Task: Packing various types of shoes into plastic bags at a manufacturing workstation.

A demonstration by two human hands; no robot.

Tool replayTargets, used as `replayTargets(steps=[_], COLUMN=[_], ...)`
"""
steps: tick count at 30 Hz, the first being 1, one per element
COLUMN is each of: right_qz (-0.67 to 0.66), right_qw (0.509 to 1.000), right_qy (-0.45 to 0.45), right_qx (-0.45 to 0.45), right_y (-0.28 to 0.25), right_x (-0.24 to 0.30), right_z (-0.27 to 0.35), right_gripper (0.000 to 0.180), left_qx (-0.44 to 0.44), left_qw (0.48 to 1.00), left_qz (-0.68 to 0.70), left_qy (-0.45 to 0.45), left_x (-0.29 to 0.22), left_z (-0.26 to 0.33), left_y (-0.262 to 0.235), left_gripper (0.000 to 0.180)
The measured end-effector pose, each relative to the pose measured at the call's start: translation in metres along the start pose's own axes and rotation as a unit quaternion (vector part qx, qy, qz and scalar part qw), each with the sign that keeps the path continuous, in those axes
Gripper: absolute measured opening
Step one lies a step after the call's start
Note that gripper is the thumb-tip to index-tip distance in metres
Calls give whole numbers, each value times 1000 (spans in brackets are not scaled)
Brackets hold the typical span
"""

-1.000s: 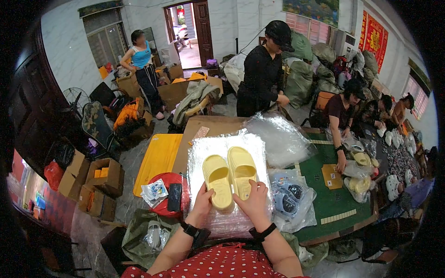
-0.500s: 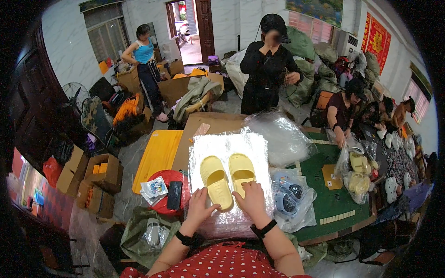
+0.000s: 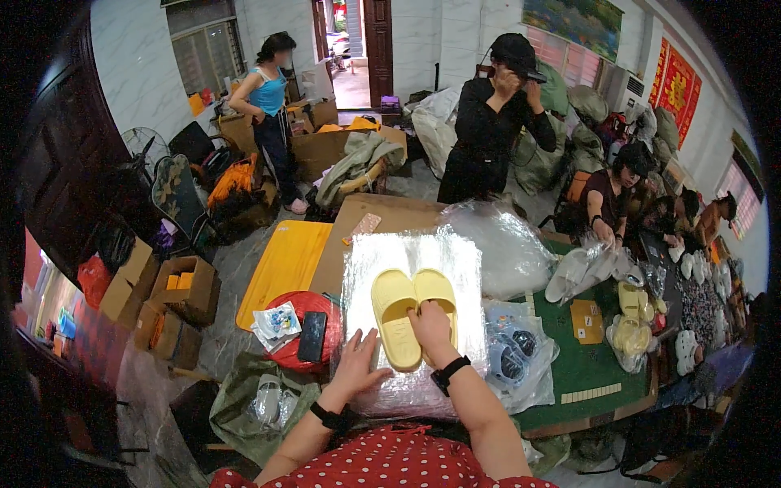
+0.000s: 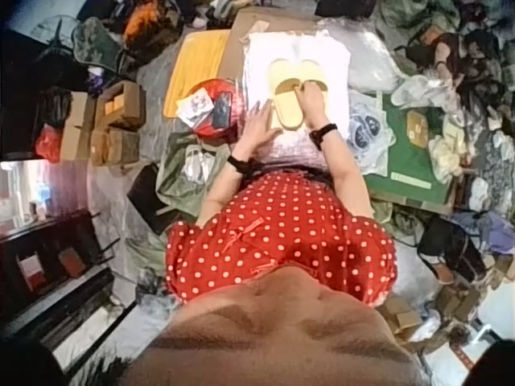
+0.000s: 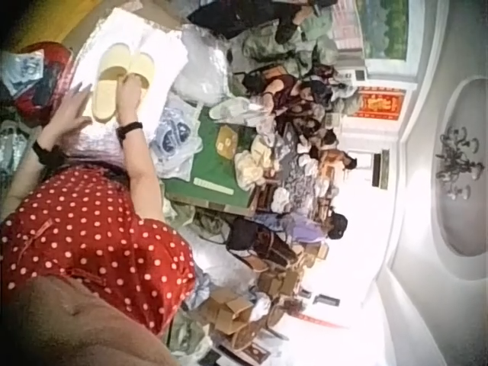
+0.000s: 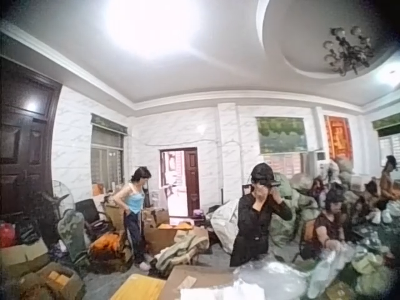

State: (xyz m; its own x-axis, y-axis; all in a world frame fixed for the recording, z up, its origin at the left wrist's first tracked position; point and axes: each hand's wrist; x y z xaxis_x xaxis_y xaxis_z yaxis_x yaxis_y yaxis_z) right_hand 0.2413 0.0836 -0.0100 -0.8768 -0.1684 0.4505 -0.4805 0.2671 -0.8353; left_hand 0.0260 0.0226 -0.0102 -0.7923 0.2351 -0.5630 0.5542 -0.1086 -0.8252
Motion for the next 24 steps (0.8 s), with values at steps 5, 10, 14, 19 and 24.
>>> replayTargets(steps=[5,10,14,19,24], right_qz=[-94,-227,-436,-419,-378], right_qw=[985,934,808,796,838], right_qy=[52,123,185,216,175], right_qx=[-135,-248,-350,-379,-352], right_y=[-27,-64,-99,-137,-147], right_x=[-34,-77,-94,-76,-80], right_z=[15,41,78,124,168], right_gripper=[30,27,19,20,24], left_qx=[46,30,38,57,100], left_qw=[992,985,987,984,971], left_qz=[-100,-154,-151,-87,-132], left_qy=[66,74,45,148,171], left_x=[13,20,-6,-20,-32], left_z=[21,26,19,-2,-10], left_y=[-11,1,-9,-5,12], left_gripper=[92,88,88,87,67])
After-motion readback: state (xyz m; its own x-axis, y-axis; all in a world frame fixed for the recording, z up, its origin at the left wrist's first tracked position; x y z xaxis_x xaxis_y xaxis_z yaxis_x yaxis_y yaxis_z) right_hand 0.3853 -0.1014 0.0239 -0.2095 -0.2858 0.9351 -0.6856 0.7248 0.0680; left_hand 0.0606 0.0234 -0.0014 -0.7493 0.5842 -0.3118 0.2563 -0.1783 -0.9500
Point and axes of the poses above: each hand's wrist, its own z-axis away from the middle knuckle, its own y-axis out of the palm, x = y × z, and after that the axes turned 13 degrees about -y, right-handed
